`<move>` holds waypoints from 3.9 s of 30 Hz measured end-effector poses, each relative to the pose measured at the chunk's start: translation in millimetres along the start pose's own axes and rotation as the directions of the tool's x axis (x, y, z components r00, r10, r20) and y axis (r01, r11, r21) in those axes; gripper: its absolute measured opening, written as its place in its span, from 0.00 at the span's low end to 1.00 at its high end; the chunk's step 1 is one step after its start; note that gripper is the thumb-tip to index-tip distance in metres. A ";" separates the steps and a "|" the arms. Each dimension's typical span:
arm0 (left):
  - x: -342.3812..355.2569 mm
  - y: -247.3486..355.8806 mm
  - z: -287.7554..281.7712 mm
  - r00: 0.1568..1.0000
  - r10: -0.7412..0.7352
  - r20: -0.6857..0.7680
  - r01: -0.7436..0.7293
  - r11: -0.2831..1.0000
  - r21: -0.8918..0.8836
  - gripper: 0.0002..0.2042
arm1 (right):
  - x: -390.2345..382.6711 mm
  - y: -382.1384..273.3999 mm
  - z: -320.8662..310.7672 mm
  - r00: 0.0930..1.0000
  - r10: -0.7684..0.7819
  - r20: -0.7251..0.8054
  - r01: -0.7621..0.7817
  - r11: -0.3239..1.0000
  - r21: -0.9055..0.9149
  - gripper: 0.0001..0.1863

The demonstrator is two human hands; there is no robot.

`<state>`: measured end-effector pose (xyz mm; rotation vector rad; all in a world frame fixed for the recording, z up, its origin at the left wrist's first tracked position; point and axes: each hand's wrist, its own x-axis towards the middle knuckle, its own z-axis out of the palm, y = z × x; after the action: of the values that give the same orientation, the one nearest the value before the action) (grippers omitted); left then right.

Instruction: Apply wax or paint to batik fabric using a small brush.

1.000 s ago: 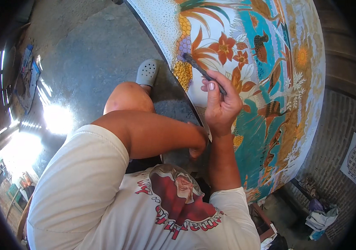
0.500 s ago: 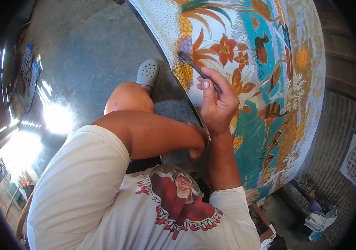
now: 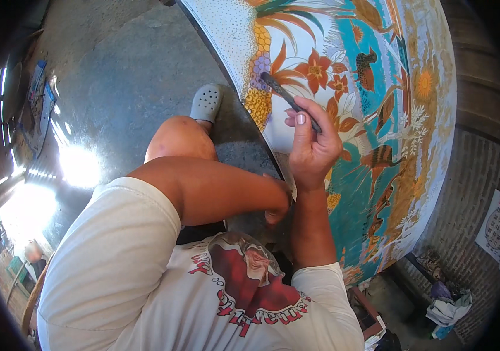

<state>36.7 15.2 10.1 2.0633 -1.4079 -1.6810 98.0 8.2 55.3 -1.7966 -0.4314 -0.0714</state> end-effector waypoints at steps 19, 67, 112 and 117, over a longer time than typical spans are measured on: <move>14.6 -0.1 1.8 0.998 -0.050 0.028 0.050 0.999 0.006 0.36 | 8.4 -0.2 9.0 0.998 -0.055 0.043 0.059 0.994 -0.095 0.10; 8.0 -0.6 12.7 0.993 0.003 -0.120 0.000 1.000 0.025 0.39 | 16.3 -0.3 17.7 0.995 -0.092 -0.035 0.087 0.989 -0.116 0.09; 55.5 -116.8 91.0 0.755 -0.578 0.310 0.551 0.815 0.179 0.40 | -652.9 -39.4 -396.6 -0.371 0.487 -0.790 -0.044 0.841 0.539 0.20; 36.8 -120.9 63.5 0.682 -0.719 0.131 0.671 0.687 0.278 0.39 | -853.9 -42.4 -329.9 -0.699 0.357 -0.619 -0.017 0.857 0.514 0.16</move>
<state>50.7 83.7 -112.9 2.8681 -0.8867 -2.1717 -650.6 -510.1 -48.1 -0.6187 1.6021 -1.3016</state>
